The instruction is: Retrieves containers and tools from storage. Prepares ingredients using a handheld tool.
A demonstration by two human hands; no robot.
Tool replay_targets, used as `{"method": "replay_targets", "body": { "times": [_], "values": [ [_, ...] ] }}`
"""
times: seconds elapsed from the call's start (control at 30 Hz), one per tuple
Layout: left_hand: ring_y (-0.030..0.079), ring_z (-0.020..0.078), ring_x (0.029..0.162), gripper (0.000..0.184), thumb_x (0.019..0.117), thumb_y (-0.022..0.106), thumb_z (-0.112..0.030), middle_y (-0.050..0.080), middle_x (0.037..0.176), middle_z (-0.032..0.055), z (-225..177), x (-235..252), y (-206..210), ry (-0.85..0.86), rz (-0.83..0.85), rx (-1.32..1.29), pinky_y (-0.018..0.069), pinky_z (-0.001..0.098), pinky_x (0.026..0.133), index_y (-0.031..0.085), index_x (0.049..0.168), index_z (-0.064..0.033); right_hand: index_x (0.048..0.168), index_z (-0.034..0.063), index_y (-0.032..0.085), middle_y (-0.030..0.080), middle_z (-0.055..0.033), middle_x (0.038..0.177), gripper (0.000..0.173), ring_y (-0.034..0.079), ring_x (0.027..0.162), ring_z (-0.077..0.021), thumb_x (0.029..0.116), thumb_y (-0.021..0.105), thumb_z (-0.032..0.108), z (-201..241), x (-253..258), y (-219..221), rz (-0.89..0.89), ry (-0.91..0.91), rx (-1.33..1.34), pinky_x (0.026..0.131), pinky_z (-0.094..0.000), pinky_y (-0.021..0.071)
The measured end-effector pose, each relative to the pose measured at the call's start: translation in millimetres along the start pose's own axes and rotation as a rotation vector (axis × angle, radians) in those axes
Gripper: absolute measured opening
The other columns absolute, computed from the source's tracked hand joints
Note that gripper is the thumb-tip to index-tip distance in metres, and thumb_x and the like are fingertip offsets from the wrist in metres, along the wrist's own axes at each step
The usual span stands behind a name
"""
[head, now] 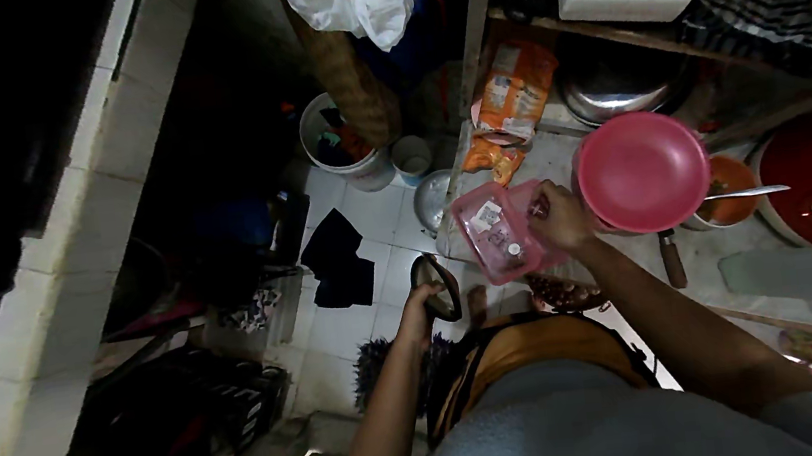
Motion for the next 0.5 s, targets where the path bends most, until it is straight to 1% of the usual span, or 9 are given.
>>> {"method": "replay_targets", "body": {
  "times": [0.07, 0.13, 0.2, 0.23, 0.3, 0.37, 0.43, 0.47, 0.5],
  "values": [
    [0.064, 0.0144, 0.093, 0.028, 0.1013, 0.04, -0.008, 0.065, 0.105, 0.0089, -0.1, 1.6, 1.5, 0.02, 0.004, 0.001, 0.0546, 0.0316, 0.083, 0.053, 0.126, -0.0017, 0.123, -0.0012, 0.061, 0.061, -0.0288, 0.118, 0.039, 0.065, 0.104, -0.0455, 0.086, 0.074, 0.001, -27.3, 6.9, 15.0, 0.041, 0.046, -0.073, 0.087, -0.0625, 0.0539],
    [0.064, 0.0146, 0.095, 0.03, 0.1019, 0.04, -0.011, 0.065, 0.107, 0.0091, -0.1, 1.3, 1.5, 0.045, 0.008, 0.01, 0.0544, 0.0325, 0.085, 0.053, 0.127, -0.0019, 0.123, 0.0001, 0.061, 0.059, -0.0295, 0.122, 0.038, 0.065, 0.103, -0.046, 0.086, 0.071, -0.004, -40.7, 8.4, 29.0, 0.076, 0.053, -0.099, 0.084, -0.0626, 0.0551],
    [0.064, 0.0154, 0.097, 0.033, 0.1033, 0.039, -0.016, 0.066, 0.108, 0.0095, 0.4, 2.1, 0.2, 0.057, 0.011, 0.023, 0.054, 0.0333, 0.087, 0.054, 0.13, -0.0026, 0.123, 0.0012, 0.063, 0.059, -0.0282, 0.124, 0.038, 0.063, 0.108, -0.0461, 0.0862, 0.07, -0.004, -43.4, 8.2, 33.3, 0.072, 0.04, -0.133, 0.088, -0.0626, 0.0539],
    [0.065, 0.0156, 0.097, 0.034, 0.1039, 0.038, -0.017, 0.066, 0.108, 0.0097, 0.8, 2.7, -0.6, 0.059, 0.008, 0.024, 0.0539, 0.0334, 0.087, 0.054, 0.13, -0.0028, 0.123, 0.0019, 0.065, 0.06, -0.0276, 0.127, 0.036, 0.061, 0.114, -0.0469, 0.0867, 0.07, -0.003, -41.4, 7.1, 30.9, 0.04, 0.013, -0.164, 0.092, -0.0631, 0.0521],
    [0.065, 0.0152, 0.097, 0.033, 0.1043, 0.039, -0.018, 0.067, 0.107, 0.0095, 1.6, 4.0, -2.9, 0.057, -0.007, 0.016, 0.0537, 0.0329, 0.087, 0.055, 0.13, -0.0034, 0.123, 0.0035, 0.07, 0.058, -0.0276, 0.137, 0.03, 0.053, 0.126, -0.0502, 0.093, 0.067, 0.006, -23.6, -0.3, 17.3, -0.061, -0.073, -0.227, 0.102, -0.0651, 0.0456],
    [0.064, 0.0153, 0.099, 0.037, 0.1043, 0.04, -0.018, 0.066, 0.112, 0.0098, 3.5, 4.7, -5.0, 0.053, -0.019, 0.002, 0.053, 0.0331, 0.088, 0.052, 0.136, -0.0051, 0.125, 0.0031, 0.068, 0.061, -0.0257, 0.131, 0.031, 0.057, 0.121, -0.0476, 0.0998, 0.063, 0.02, -0.7, -9.1, 4.7, -0.115, -0.103, -0.19, 0.098, -0.0634, 0.0472],
    [0.063, 0.0155, 0.1, 0.037, 0.1053, 0.04, -0.019, 0.065, 0.113, 0.01, 4.4, 3.7, -6.5, 0.056, -0.038, -0.006, 0.0529, 0.0334, 0.089, 0.051, 0.139, -0.0064, 0.135, 0.0037, 0.059, 0.063, -0.0249, 0.125, 0.052, 0.062, 0.114, -0.0434, 0.0999, 0.063, 0.041, -0.1, -8.3, 15.4, 0.054, 0.052, -0.039, 0.094, -0.0637, 0.0505],
    [0.064, 0.0155, 0.099, 0.038, 0.1054, 0.04, -0.02, 0.065, 0.113, 0.0096, 3.9, 4.0, -6.2, 0.061, -0.042, -0.011, 0.0532, 0.0332, 0.088, 0.052, 0.139, -0.007, 0.137, 0.0027, 0.056, 0.064, -0.0274, 0.122, 0.061, 0.063, 0.112, -0.0454, 0.0968, 0.067, 0.047, -5.4, -5.1, 25.8, 0.141, 0.12, 0.021, 0.093, -0.0664, 0.0499],
    [0.064, 0.0152, 0.098, 0.038, 0.1056, 0.038, -0.021, 0.065, 0.111, 0.009, 2.8, 4.5, -5.0, 0.064, -0.041, -0.017, 0.0536, 0.033, 0.086, 0.052, 0.138, -0.0076, 0.138, 0.0004, 0.053, 0.064, -0.0301, 0.12, 0.064, 0.063, 0.112, -0.0479, 0.0951, 0.071, 0.045, -10.7, -0.6, 36.5, 0.214, 0.164, 0.035, 0.093, -0.0684, 0.0492]
  ]
}}
Point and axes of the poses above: each hand's wrist, its own x-axis towards the middle knuckle, its own y-axis out of the palm, z = x × y, the point moved 9 cm from there along x, towards the middle knuckle
